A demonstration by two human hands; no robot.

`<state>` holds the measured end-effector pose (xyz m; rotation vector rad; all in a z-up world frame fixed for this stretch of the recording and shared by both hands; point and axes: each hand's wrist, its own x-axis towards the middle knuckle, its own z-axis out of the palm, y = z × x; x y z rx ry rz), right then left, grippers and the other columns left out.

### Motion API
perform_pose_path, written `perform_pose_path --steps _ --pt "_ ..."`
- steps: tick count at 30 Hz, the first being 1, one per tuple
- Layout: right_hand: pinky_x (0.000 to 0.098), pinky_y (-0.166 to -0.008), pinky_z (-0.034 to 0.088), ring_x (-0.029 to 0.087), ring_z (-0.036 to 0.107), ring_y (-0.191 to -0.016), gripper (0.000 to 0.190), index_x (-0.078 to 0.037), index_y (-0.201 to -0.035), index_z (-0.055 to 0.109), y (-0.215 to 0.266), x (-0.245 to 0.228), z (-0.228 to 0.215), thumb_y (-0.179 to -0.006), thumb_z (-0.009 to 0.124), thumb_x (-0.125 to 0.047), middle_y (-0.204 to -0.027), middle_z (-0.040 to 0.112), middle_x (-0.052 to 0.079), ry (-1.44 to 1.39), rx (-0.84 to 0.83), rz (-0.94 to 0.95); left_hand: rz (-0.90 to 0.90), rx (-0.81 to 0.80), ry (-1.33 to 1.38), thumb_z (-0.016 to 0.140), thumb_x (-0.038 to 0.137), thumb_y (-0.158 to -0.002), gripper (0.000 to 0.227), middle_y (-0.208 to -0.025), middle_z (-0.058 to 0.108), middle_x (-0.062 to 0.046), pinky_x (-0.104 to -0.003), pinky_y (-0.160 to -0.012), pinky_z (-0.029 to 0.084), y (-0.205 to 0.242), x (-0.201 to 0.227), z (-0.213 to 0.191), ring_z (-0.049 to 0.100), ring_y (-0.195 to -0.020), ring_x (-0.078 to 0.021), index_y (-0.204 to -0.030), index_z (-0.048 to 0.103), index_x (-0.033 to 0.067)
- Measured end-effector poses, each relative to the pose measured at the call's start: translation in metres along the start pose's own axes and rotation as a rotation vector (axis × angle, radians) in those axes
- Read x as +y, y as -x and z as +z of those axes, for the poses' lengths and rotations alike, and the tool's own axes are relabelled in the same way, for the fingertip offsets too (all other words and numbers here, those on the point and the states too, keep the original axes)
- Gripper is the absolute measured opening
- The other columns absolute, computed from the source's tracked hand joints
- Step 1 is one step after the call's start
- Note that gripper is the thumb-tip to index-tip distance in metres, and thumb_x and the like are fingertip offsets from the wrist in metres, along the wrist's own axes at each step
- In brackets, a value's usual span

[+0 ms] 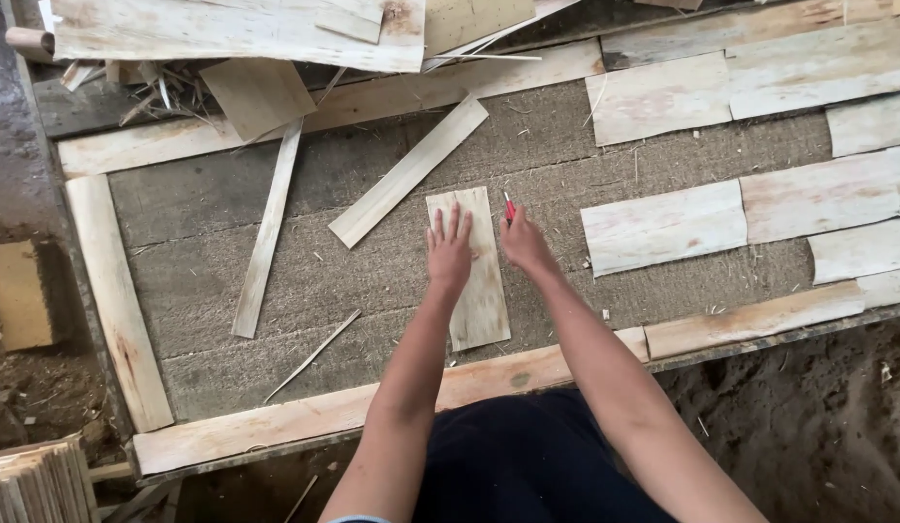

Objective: Cutting and scoring thin wood pieces with a utility knife on a workbench.

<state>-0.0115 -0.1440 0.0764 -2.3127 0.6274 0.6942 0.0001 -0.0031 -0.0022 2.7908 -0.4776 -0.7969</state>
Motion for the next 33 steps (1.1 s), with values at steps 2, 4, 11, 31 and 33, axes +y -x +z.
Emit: perform_pose_path --steps 2,4,11,31,33 --pt "0.0564 -0.089 0.058 0.046 0.071 -0.106 0.044 -0.003 -0.132 0.045 -0.007 -0.01 0.005 -0.106 0.037 -0.038 -0.11 0.069 0.029 0.055 0.007 -0.022 -0.005 0.019 -0.01 0.073 0.037 -0.092 0.091 -0.174 0.002 -0.003 -0.057 -0.127 0.02 -0.005 -0.002 0.012 0.005 -0.158 -0.0391 -0.165 0.02 0.0261" --pt "0.0562 -0.095 0.057 0.048 0.069 -0.11 0.046 -0.003 -0.134 0.042 -0.01 -0.021 0.008 -0.104 0.037 -0.038 -0.112 0.068 0.03 0.109 0.016 -0.047 -0.009 0.042 -0.021 0.075 0.038 -0.09 0.093 -0.174 0.003 -0.002 -0.058 -0.126 0.022 -0.009 -0.003 0.022 0.006 -0.158 -0.0396 -0.164 0.021 0.0265" --pt "0.0573 -0.099 0.054 0.047 0.065 -0.118 0.063 -0.006 -0.127 0.05 -0.002 -0.002 0.026 -0.083 0.072 -0.047 -0.119 0.068 0.028 -0.036 0.058 0.103 0.008 0.253 0.089 0.088 0.037 -0.076 0.09 -0.167 0.026 -0.009 -0.054 -0.122 0.035 -0.018 -0.012 0.034 0.025 -0.153 -0.038 -0.153 0.044 0.0225" --pt "0.0275 -0.037 0.053 0.02 0.06 -0.039 0.034 -0.008 -0.099 0.052 0.035 0.118 0.002 -0.087 0.082 -0.017 -0.072 0.055 0.004 -1.321 0.473 0.139 -0.261 0.226 1.527 0.067 0.047 -0.101 0.062 -0.138 0.056 -0.02 -0.058 -0.108 0.047 0.081 0.019 0.056 0.056 -0.129 -0.0326 -0.142 0.052 0.0024" --pt "0.0264 -0.041 0.056 0.018 0.062 -0.042 0.041 -0.011 -0.103 0.051 0.031 0.13 -0.004 -0.086 0.087 -0.023 -0.074 0.059 0.003 -1.39 0.524 0.158 -0.26 0.216 1.898 0.074 0.025 -0.097 0.04 -0.123 0.065 -0.013 -0.051 -0.098 0.057 0.077 0.044 0.068 0.066 -0.109 -0.0259 -0.129 0.06 0.0046"
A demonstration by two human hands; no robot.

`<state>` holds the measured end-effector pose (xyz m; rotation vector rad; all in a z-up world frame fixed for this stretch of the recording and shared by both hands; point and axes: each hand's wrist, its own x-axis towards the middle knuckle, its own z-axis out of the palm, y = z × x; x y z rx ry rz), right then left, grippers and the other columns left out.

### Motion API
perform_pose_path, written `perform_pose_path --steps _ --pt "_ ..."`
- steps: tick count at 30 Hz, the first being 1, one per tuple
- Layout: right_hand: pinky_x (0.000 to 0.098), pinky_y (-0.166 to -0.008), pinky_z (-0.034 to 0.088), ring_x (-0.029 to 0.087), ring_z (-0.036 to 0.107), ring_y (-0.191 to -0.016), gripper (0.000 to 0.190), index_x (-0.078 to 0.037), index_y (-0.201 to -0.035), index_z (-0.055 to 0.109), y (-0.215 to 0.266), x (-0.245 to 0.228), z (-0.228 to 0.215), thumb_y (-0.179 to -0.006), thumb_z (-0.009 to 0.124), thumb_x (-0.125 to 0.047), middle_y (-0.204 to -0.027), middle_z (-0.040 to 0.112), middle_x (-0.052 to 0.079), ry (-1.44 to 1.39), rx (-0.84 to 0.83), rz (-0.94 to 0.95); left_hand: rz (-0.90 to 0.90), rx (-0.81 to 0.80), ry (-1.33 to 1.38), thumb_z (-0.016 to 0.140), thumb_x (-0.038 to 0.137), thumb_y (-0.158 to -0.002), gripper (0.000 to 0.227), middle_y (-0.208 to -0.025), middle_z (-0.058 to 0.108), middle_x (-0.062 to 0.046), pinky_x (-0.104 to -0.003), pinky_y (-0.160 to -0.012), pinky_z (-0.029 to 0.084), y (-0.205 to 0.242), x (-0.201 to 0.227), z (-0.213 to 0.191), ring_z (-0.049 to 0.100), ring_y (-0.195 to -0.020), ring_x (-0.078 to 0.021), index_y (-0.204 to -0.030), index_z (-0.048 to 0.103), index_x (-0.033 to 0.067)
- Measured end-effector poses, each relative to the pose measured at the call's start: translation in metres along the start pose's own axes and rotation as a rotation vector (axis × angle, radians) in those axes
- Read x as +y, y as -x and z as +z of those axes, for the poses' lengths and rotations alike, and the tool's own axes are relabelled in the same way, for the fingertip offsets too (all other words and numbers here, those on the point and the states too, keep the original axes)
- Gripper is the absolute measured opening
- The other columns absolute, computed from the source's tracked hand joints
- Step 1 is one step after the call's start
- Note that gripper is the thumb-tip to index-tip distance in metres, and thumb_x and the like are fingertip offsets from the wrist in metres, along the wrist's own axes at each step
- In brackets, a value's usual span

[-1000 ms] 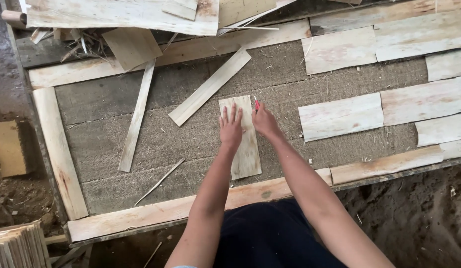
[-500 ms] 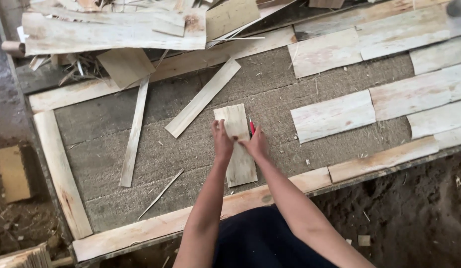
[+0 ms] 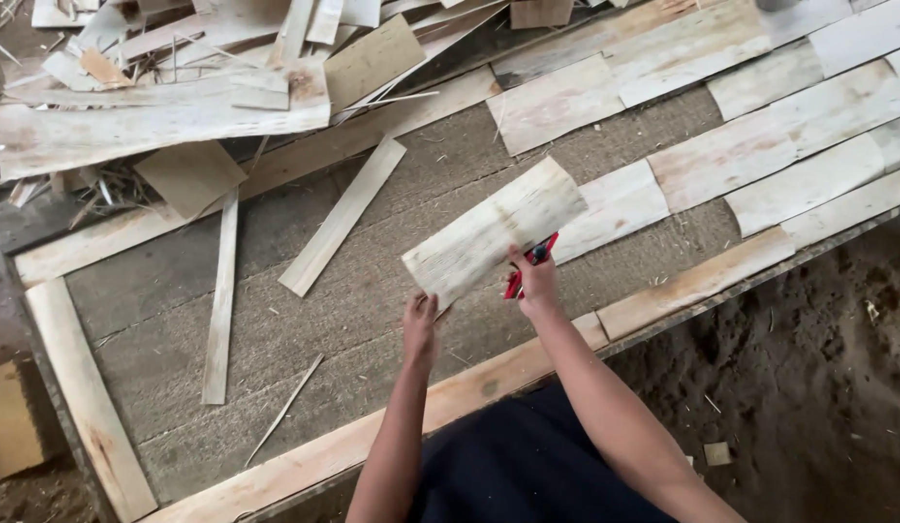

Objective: Cutting and scoring thin wood pieces with a utility knife on a workbench.

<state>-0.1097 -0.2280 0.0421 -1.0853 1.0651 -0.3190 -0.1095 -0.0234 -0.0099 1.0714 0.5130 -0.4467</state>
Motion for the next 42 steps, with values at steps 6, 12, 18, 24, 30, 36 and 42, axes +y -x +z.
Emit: perform_pose_path --steps 6,12,18,24,30,36,42 --pt "0.0253 -0.035 0.052 0.017 0.063 -0.041 0.036 -0.011 -0.104 0.055 -0.049 -0.012 -0.077 -0.087 0.084 -0.026 -0.079 0.07 0.007 -0.016 -0.138 0.053 0.188 -0.031 -0.001 0.074 0.004 -0.093 0.054 -0.117 0.07 -0.011 -0.05 -0.082 0.063 -0.045 -0.016 0.055 0.071 -0.097 -0.0247 -0.141 0.051 0.0112" --pt "0.022 -0.043 0.051 0.02 0.075 -0.087 0.046 -0.01 -0.123 0.059 -0.165 -0.126 -0.206 -0.097 0.074 -0.046 -0.121 0.073 0.011 -0.031 -0.181 -0.084 0.211 -0.089 -0.068 0.069 -0.001 -0.095 0.055 -0.114 0.066 -0.007 -0.046 -0.08 0.064 -0.068 -0.045 0.131 0.068 -0.096 -0.0208 -0.141 0.046 0.018" --pt "0.0267 -0.035 0.054 0.024 0.069 -0.053 0.049 0.0 -0.119 0.07 -0.28 -0.202 -0.262 -0.078 0.092 -0.017 -0.113 0.073 0.017 0.492 -0.251 -0.19 0.142 -0.047 -0.148 0.074 0.006 -0.093 0.063 -0.124 0.063 -0.011 -0.045 -0.081 0.063 -0.087 -0.107 0.24 0.065 -0.101 -0.0247 -0.146 0.044 0.019" --pt "0.025 -0.03 0.054 0.023 0.066 -0.042 0.04 -0.01 -0.116 0.073 -0.374 -0.249 -0.29 -0.08 0.087 -0.019 -0.109 0.075 0.011 0.684 -0.208 -0.205 0.197 0.084 -0.968 0.084 0.025 -0.084 0.067 -0.12 0.065 -0.021 -0.049 -0.091 0.061 -0.124 -0.128 0.339 0.069 -0.11 -0.0377 -0.143 0.054 0.0111" --pt "0.0291 -0.04 0.061 0.026 0.07 -0.05 0.034 -0.007 -0.116 0.075 -0.43 -0.277 -0.295 -0.083 0.079 -0.015 -0.101 0.075 0.013 0.759 -0.167 -0.149 0.164 0.065 -0.907 0.081 0.014 -0.086 0.067 -0.132 0.064 -0.022 -0.051 -0.106 0.054 -0.172 -0.155 0.379 0.063 -0.124 -0.0379 -0.145 0.051 0.007" --pt "0.033 -0.042 0.06 0.029 0.071 -0.053 0.027 -0.011 -0.107 0.078 -0.507 -0.274 -0.303 -0.08 0.081 -0.014 -0.092 0.075 0.019 0.838 -0.147 -0.137 -0.236 0.272 0.129 0.075 0.028 -0.091 0.034 -0.091 0.048 -0.007 -0.047 -0.09 0.048 -0.17 -0.116 0.429 0.059 -0.09 -0.0259 -0.107 0.054 0.008" --pt "0.0324 -0.052 0.064 0.029 0.073 -0.063 0.03 -0.005 -0.112 0.076 -0.493 -0.306 -0.289 -0.082 0.081 -0.01 -0.1 0.075 0.018 0.802 -0.188 -0.097 0.184 0.144 -1.119 0.087 0.016 -0.081 0.049 -0.1 0.066 -0.011 -0.046 -0.087 0.059 -0.197 -0.146 0.432 0.071 -0.101 -0.0313 -0.123 0.065 0.0092"
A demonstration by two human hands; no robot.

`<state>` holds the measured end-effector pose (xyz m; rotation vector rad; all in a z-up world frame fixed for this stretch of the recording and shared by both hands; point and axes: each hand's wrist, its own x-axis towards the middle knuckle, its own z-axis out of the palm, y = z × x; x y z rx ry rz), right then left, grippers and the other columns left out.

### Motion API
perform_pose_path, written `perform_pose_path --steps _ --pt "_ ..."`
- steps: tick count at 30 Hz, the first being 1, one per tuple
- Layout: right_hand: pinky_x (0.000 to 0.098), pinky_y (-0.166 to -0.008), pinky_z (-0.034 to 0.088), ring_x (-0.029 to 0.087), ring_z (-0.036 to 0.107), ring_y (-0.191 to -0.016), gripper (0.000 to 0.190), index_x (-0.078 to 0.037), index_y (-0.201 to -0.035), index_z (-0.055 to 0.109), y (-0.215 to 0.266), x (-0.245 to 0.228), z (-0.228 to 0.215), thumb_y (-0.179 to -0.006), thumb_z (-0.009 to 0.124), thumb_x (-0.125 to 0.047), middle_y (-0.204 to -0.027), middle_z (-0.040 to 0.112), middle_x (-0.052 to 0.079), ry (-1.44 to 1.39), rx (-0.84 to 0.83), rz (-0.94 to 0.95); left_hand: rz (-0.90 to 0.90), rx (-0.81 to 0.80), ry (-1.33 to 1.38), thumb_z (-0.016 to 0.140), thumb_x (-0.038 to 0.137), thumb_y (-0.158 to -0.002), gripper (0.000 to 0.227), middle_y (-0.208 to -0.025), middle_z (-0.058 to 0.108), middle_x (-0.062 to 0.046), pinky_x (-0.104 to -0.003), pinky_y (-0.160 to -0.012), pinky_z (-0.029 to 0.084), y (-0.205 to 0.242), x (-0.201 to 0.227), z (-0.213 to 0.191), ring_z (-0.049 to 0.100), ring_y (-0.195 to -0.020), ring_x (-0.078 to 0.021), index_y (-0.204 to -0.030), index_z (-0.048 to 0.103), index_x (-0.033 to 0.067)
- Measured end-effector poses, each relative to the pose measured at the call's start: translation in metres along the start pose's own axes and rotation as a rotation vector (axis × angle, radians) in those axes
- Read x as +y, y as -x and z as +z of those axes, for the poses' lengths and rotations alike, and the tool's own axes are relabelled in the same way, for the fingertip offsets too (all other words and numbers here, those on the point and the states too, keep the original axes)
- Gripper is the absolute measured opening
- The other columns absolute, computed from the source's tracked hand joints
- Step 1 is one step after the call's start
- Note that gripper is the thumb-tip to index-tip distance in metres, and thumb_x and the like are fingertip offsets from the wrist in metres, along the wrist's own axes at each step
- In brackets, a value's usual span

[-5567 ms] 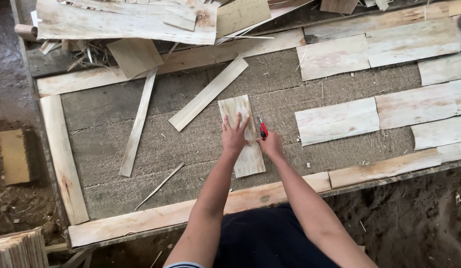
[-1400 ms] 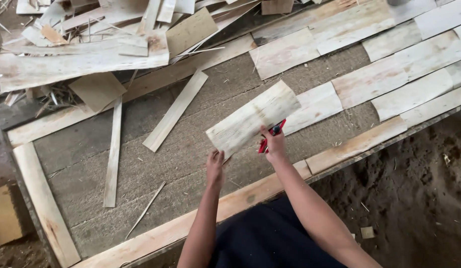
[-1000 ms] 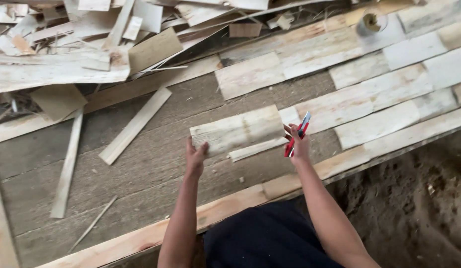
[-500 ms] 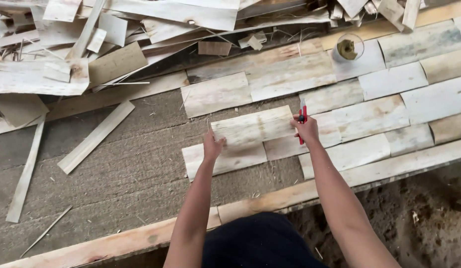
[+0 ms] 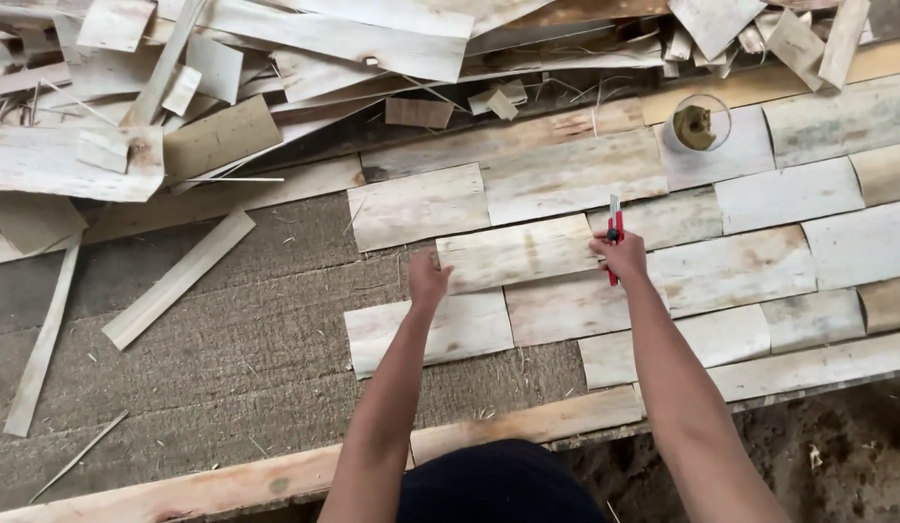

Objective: Cutting and scoring thin wood pieces with a utility knife on a workbench.

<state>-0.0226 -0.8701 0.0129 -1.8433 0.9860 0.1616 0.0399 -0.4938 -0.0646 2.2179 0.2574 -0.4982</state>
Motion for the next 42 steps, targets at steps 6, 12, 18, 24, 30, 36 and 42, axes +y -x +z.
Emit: perform_pose_path --steps 6,12,18,24,30,36,42 --pt "0.0296 -0.047 0.061 0.023 0.07 -0.053 0.026 -0.01 -0.109 0.077 -0.015 0.021 0.004 -0.083 0.081 -0.012 -0.088 0.074 0.018 0.012 0.001 0.002 -0.076 -0.009 0.024 0.087 0.022 -0.082 0.047 -0.105 0.068 -0.005 -0.046 -0.094 0.058 -0.01 -0.024 0.02 0.069 -0.11 -0.028 -0.122 0.064 0.0137" --pt "0.0309 -0.049 0.063 0.026 0.073 -0.063 0.024 -0.011 -0.108 0.077 -0.021 0.029 0.004 -0.085 0.082 -0.011 -0.093 0.074 0.02 -0.064 0.002 0.004 -0.059 -0.011 0.154 0.087 0.024 -0.082 0.048 -0.091 0.065 0.0 -0.04 -0.081 0.06 -0.013 -0.036 0.027 0.071 -0.091 -0.0188 -0.125 0.066 0.0155" --pt "0.0277 -0.049 0.063 0.02 0.072 -0.08 0.032 -0.007 -0.112 0.072 0.017 -0.001 0.002 -0.085 0.086 -0.014 -0.099 0.074 0.011 -0.33 -0.042 -0.015 -0.042 -0.036 0.806 0.079 0.007 -0.089 0.048 -0.101 0.067 -0.006 -0.031 -0.083 0.059 0.041 0.004 -0.031 0.063 -0.093 -0.0155 -0.133 0.062 0.0106" --pt "0.0191 -0.045 0.056 0.017 0.076 -0.097 0.028 -0.013 -0.119 0.065 0.078 -0.015 0.064 -0.1 0.067 -0.034 -0.113 0.076 0.005 -0.754 -0.165 -0.039 -0.17 -0.01 1.169 0.082 0.002 -0.084 0.054 -0.112 0.067 -0.007 -0.042 -0.079 0.065 0.113 0.018 -0.074 0.069 -0.092 -0.0221 -0.13 0.056 0.0132" --pt "0.0285 -0.035 0.059 0.023 0.071 -0.064 0.041 0.002 -0.104 0.065 0.176 -0.02 0.182 -0.081 0.092 -0.018 -0.084 0.068 0.007 -0.654 -0.204 0.008 -0.162 0.004 1.267 0.083 0.004 -0.085 0.037 -0.101 0.07 -0.002 -0.041 -0.081 0.064 0.173 -0.02 -0.066 0.069 -0.085 -0.0161 -0.102 0.052 0.0117" --pt "0.029 -0.034 0.058 0.023 0.069 -0.055 0.038 0.001 -0.104 0.069 0.218 -0.014 0.242 -0.082 0.091 -0.021 -0.076 0.07 0.01 -0.444 -0.41 -0.047 -0.184 -0.022 1.251 0.067 0.045 -0.098 0.035 -0.101 0.072 0.001 -0.017 -0.051 0.056 0.17 -0.153 -0.127 0.072 -0.07 -0.0071 -0.116 0.071 0.0142" --pt "0.0302 -0.03 0.053 0.025 0.065 -0.04 0.034 0.0 -0.101 0.07 0.298 -0.024 0.294 -0.079 0.091 -0.016 -0.07 0.069 0.016 -0.198 -0.616 -0.101 -0.042 0.113 0.977 0.085 0.017 -0.09 0.059 -0.114 0.067 -0.014 -0.034 -0.084 0.058 0.155 -0.19 -0.184 0.066 -0.096 -0.0198 -0.14 0.058 0.0033"
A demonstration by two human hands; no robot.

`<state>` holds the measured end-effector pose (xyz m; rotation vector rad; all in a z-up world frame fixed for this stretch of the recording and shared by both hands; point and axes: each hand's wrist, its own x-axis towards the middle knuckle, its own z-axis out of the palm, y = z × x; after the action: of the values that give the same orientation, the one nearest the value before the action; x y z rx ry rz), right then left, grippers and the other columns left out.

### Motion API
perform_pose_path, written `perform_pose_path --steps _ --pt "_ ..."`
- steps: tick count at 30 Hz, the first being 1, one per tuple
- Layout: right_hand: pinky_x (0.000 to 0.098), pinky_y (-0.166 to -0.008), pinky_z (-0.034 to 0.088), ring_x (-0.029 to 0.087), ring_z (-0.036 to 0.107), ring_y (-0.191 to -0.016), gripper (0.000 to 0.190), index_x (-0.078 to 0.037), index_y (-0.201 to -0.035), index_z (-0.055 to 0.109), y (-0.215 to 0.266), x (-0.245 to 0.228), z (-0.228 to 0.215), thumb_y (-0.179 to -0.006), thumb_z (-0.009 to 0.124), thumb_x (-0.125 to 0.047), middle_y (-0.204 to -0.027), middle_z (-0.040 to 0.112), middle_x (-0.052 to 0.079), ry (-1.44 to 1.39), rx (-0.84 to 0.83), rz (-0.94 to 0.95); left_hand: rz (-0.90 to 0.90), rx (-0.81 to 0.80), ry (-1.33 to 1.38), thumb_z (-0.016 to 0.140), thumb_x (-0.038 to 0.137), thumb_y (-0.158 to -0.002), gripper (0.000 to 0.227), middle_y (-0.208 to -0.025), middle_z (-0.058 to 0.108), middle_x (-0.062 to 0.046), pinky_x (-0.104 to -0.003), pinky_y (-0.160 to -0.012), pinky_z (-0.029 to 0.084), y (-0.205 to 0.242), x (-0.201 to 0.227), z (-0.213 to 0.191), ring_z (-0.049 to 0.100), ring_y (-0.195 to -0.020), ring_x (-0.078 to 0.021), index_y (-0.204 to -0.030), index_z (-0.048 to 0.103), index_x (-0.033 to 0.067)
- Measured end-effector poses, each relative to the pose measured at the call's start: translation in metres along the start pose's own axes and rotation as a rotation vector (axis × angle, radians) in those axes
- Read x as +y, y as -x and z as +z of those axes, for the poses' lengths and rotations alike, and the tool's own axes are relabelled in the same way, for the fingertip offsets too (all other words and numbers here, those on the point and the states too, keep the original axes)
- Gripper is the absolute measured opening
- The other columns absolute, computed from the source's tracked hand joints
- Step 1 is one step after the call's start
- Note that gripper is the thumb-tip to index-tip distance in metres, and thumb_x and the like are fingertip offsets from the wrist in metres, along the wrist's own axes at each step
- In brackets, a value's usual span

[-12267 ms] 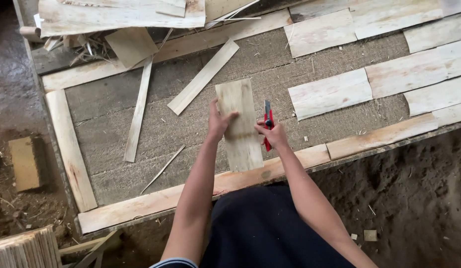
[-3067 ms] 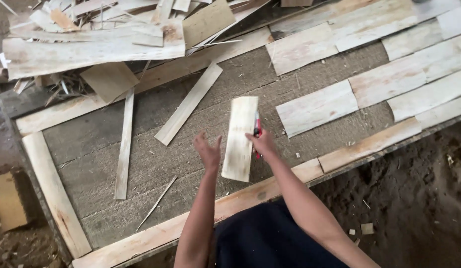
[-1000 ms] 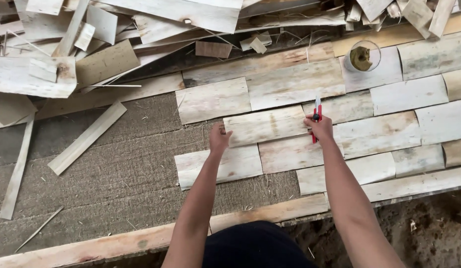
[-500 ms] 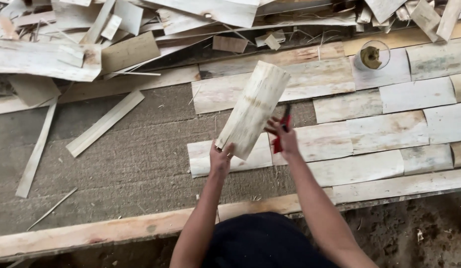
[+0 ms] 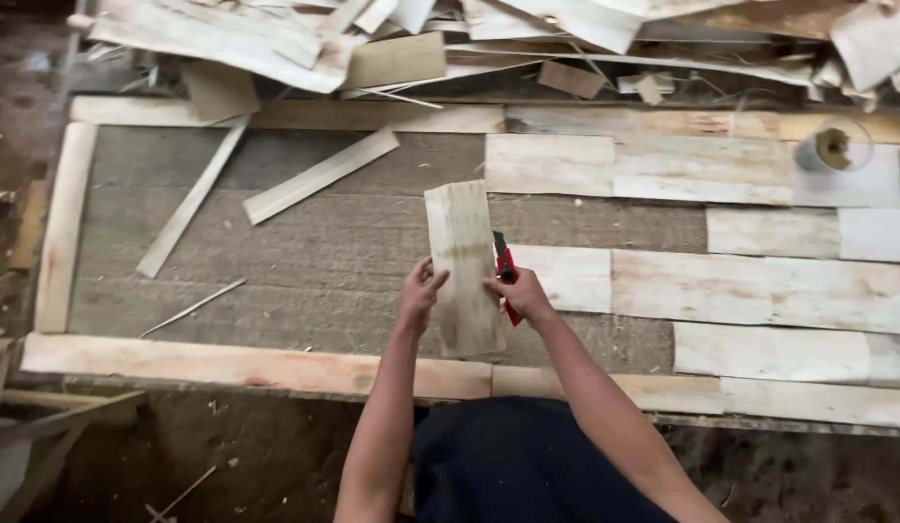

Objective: Cutting and scoring thin wood pieces with a utility knife on a workbench.

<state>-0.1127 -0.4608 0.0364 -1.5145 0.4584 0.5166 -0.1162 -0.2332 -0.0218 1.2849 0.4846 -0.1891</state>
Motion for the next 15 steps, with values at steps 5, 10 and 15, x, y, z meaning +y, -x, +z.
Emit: perform_pose_path --steps 5,10,15 --pt "0.0305 -0.04 0.06 0.025 0.07 -0.06 0.044 0.004 -0.113 0.068 0.016 -0.005 0.063 -0.081 0.091 -0.017 -0.084 0.07 0.016 -0.046 0.01 0.092 0.054 0.117 -0.316 0.095 0.021 -0.076 0.057 -0.098 0.07 -0.01 -0.037 -0.075 0.058 -0.006 0.009 -0.056 0.069 -0.087 -0.0229 -0.121 0.062 0.01" --pt "0.0319 -0.049 0.064 0.025 0.075 -0.077 0.054 0.004 -0.119 0.07 0.009 0.01 0.111 -0.076 0.095 -0.017 -0.094 0.074 0.017 0.067 0.051 0.121 0.124 0.15 -0.539 0.097 0.025 -0.071 0.054 -0.088 0.07 -0.012 -0.039 -0.071 0.058 -0.003 0.037 -0.1 0.072 -0.082 -0.0307 -0.108 0.06 0.0087" --pt "0.0297 -0.045 0.06 0.022 0.071 -0.05 0.04 -0.011 -0.108 0.077 -0.02 0.036 0.151 -0.074 0.093 -0.026 -0.079 0.077 0.013 0.284 0.141 0.129 0.08 0.196 -0.732 0.096 0.029 -0.068 0.058 -0.101 0.075 -0.016 -0.048 -0.088 0.058 -0.017 0.039 -0.133 0.072 -0.105 -0.0377 -0.108 0.059 0.0094"
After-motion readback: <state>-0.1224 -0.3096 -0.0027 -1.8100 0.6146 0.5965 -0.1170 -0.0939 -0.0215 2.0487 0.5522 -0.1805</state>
